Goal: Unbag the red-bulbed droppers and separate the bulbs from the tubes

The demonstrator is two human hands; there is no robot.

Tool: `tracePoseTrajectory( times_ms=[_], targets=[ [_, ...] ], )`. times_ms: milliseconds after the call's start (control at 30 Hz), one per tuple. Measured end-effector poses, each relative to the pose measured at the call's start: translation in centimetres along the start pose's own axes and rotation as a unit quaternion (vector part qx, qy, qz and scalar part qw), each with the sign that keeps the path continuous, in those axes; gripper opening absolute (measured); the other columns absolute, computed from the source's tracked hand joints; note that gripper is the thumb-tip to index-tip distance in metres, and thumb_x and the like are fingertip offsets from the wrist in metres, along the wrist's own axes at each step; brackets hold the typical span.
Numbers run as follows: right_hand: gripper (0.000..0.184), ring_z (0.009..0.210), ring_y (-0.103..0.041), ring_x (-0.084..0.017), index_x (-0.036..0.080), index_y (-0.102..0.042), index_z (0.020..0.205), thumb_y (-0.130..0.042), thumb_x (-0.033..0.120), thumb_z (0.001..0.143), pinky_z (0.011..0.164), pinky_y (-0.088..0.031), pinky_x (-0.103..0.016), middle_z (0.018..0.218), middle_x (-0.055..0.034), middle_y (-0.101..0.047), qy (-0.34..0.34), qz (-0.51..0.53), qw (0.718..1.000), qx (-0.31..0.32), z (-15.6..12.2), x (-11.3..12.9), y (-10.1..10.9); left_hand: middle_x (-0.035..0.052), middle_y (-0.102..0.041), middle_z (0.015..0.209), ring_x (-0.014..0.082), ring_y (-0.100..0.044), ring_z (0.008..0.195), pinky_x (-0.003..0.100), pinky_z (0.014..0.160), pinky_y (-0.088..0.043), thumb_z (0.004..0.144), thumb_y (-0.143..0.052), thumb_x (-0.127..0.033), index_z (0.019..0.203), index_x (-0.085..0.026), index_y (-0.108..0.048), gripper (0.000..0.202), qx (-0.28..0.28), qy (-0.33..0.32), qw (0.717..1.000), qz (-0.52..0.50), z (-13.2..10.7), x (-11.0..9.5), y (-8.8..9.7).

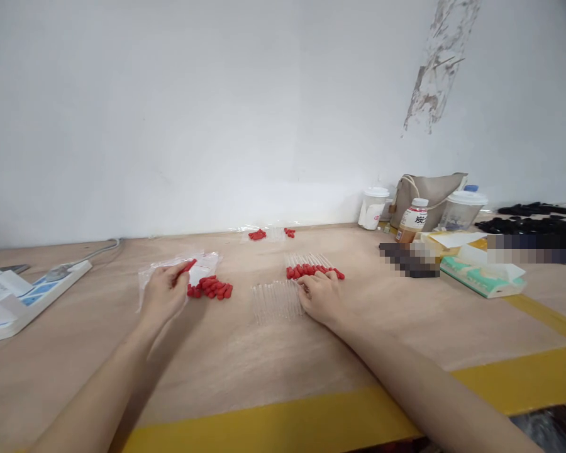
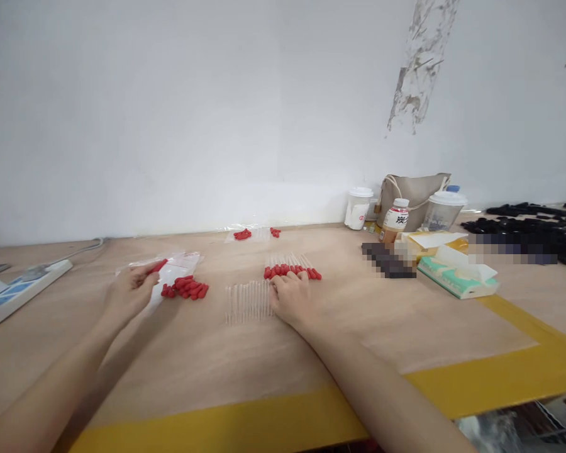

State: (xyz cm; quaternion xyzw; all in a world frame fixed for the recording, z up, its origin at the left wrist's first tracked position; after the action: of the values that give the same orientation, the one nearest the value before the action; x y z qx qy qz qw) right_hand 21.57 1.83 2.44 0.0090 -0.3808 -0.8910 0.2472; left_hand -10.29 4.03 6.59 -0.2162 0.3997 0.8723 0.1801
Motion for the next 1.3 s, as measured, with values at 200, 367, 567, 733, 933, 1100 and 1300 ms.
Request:
tracePoseTrajectory(
  times_ms=[200,367,567,733,933,1100,1300],
  targets=[
    [0.019,0.072,-0.049,-0.016,0.02,-0.062,0.076,-0.044,0.021,0.079,0.072,-0.02,-0.034,0.069,-0.0026,-0.064,0.038,-0.049,0.998,0.02,0.0,0.8,-1.2,0.0018,-0.059,0.078,0.0148,-0.056,0.061,0.024,0.052,-0.043,0.062,-0.058,-0.043,0.098,-0.02,-0.054,0.044,0.032,0.1,0.992,-0.067,1.2,5.9,-0.8],
    [0.021,0.078,-0.047,-0.017,0.02,-0.063,0.077,-0.05,0.037,0.077,0.073,-0.021,-0.034,0.076,-0.0038,-0.063,0.042,-0.035,0.997,0.051,-0.5,1.4,-0.9,0.0019,-0.061,0.075,0.0151,-0.056,0.062,0.026,0.056,-0.043,0.061,-0.058,-0.046,0.084,-0.019,-0.054,0.036,0.067,0.073,0.995,-0.03,1.2,6.8,-3.1],
    [0.037,0.078,-0.049,-0.017,0.02,-0.064,0.078,-0.048,0.053,0.076,0.074,-0.021,-0.034,0.079,-0.0051,-0.064,0.033,-0.007,0.999,0.041,-0.5,1.6,-0.5,0.0024,-0.063,0.074,0.0184,-0.058,0.067,0.029,0.064,-0.043,0.066,-0.053,-0.05,0.081,-0.019,-0.057,0.034,0.108,0.074,0.991,0.015,1.0,5.9,-3.3],
    [0.034,0.071,-0.051,-0.014,0.02,-0.063,0.071,-0.041,0.042,0.084,0.071,-0.022,-0.031,0.072,-0.0028,-0.064,-0.033,0.008,0.999,0.009,-0.2,-0.3,-0.1,0.0024,-0.064,0.077,0.0189,-0.058,0.07,0.028,0.063,-0.042,0.07,-0.047,-0.046,0.08,-0.019,-0.059,0.031,0.087,0.103,0.991,0.008,1.0,6.0,-2.8],
    [0.024,0.072,-0.054,-0.014,0.022,-0.063,0.073,-0.043,0.029,0.082,0.068,-0.022,-0.029,0.074,-0.0008,-0.065,-0.124,0.02,0.992,-0.005,0.1,-4.0,0.5,0.0025,-0.061,0.08,0.0181,-0.055,0.069,0.028,0.062,-0.041,0.072,-0.046,-0.044,0.08,-0.019,-0.059,0.029,0.06,0.101,0.993,0.022,1.1,5.7,-2.0],
    [0.02,0.062,-0.052,-0.013,0.023,-0.064,0.071,-0.046,0.028,0.077,0.064,-0.02,-0.028,0.065,0.0009,-0.062,-0.179,0.026,0.984,0.006,0.2,-5.7,0.5,0.0048,-0.055,0.08,0.0177,-0.051,0.07,0.03,0.063,-0.04,0.077,-0.044,-0.037,0.075,-0.017,-0.055,0.023,-0.039,-0.044,0.997,0.043,-0.4,-0.6,-0.6],
    [0.02,0.058,-0.051,-0.013,0.022,-0.065,0.069,-0.047,0.03,0.075,0.063,-0.021,-0.028,0.059,0.0007,-0.06,-0.199,0.026,0.98,0.008,0.3,-6.1,0.9,0.0035,-0.054,0.077,0.0178,-0.051,0.078,0.028,0.068,-0.039,0.075,-0.049,-0.033,0.068,-0.018,-0.05,0.017,0.191,-0.244,0.951,0.004,-3.4,-11.5,-8.1]
  ],
)
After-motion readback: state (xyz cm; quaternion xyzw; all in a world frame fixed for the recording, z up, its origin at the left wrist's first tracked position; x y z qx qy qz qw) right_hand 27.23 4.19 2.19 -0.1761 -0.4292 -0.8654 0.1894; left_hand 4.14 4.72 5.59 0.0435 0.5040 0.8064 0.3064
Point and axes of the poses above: each hand's wrist, its own z-axis towards the middle knuckle, its own y-axis out of the back of the hand, x = y × z, the point moved 5 cm from there along z, towards the middle knuckle
